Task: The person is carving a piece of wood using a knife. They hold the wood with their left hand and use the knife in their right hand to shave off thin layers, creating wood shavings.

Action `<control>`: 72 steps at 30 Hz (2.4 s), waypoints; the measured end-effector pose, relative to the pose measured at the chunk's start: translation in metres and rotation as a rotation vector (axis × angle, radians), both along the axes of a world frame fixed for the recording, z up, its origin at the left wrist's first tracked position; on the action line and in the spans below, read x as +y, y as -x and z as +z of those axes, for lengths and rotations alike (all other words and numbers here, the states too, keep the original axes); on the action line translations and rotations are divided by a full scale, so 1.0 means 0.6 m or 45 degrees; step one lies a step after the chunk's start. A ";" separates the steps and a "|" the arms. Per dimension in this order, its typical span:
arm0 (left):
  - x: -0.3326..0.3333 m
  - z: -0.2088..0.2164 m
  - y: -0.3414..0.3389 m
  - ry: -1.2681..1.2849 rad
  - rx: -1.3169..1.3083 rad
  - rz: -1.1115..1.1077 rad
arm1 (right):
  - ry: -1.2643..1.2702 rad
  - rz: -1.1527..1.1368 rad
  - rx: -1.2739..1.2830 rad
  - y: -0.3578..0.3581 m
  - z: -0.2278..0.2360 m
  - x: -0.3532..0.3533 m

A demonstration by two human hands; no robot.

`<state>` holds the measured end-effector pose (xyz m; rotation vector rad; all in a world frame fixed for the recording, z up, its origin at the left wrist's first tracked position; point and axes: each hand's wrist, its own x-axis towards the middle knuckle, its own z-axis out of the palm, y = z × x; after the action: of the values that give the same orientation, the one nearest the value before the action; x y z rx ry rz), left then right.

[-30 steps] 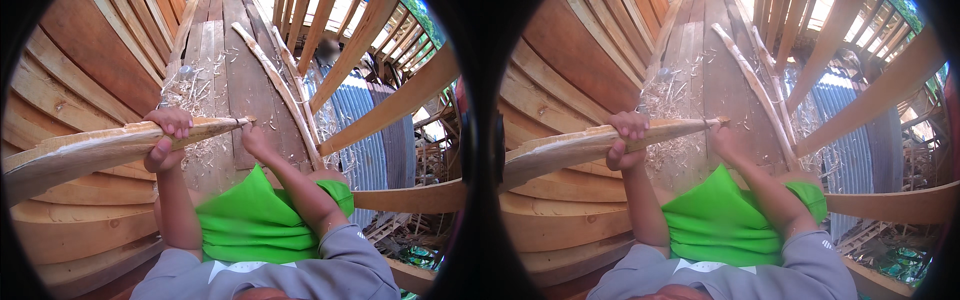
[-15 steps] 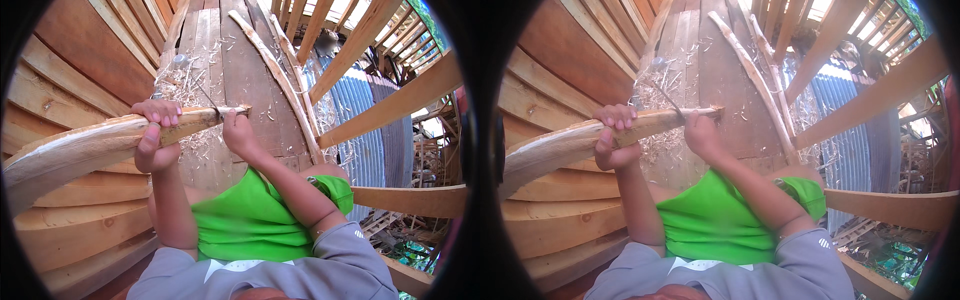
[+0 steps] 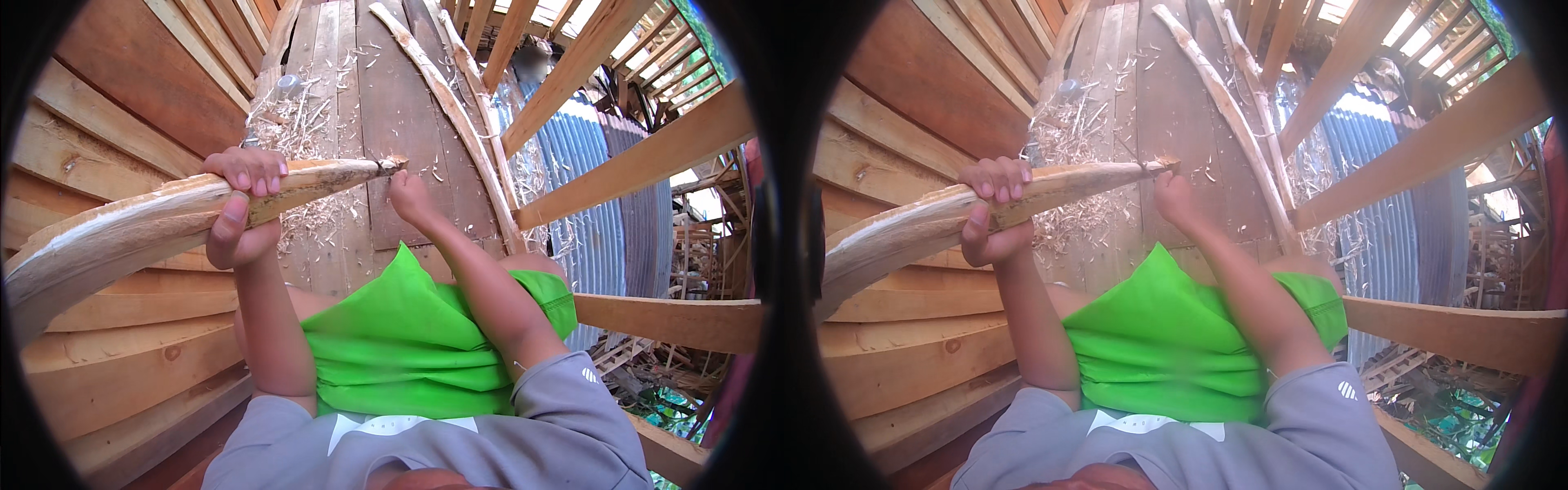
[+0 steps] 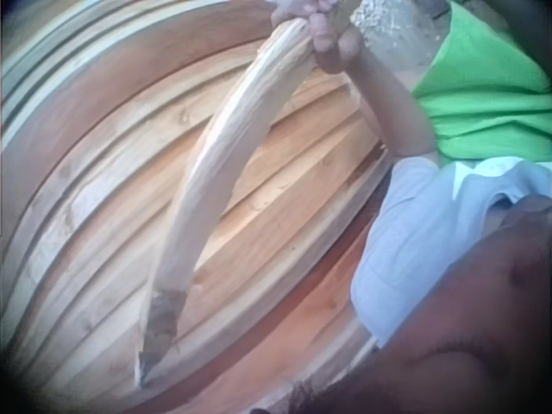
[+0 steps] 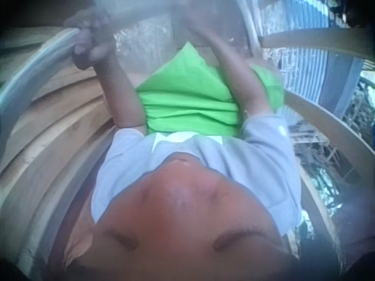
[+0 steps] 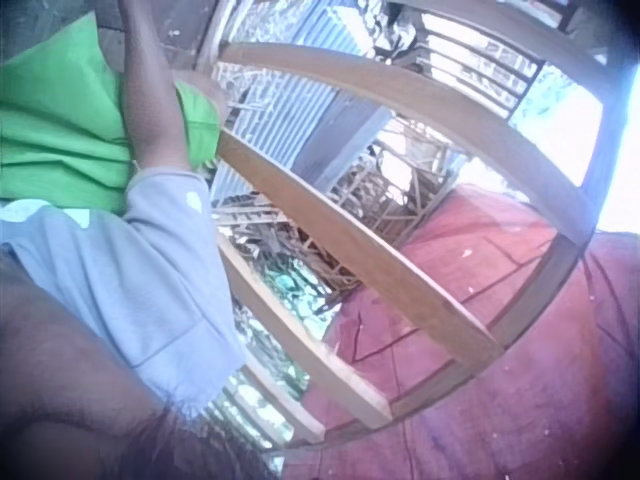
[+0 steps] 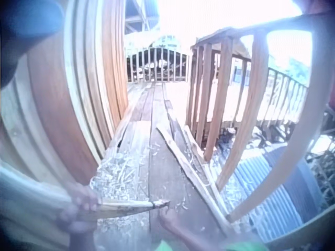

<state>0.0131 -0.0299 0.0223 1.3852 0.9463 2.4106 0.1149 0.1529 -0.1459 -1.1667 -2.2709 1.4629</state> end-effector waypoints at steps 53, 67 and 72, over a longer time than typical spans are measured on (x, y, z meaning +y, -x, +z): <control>0.003 0.008 -0.002 0.014 -0.084 0.084 | 0.031 -0.075 -0.110 0.027 -0.027 0.027; -0.007 0.004 0.003 0.024 -0.059 0.058 | 0.060 0.049 -0.166 0.022 0.030 -0.007; -0.003 0.005 0.004 -0.051 -0.106 0.029 | -0.147 0.020 -0.034 0.031 0.050 -0.017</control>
<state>0.0109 -0.0314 0.0254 1.2828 0.9037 2.4956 0.0963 0.1429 -0.1160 -1.1439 -2.3527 1.3100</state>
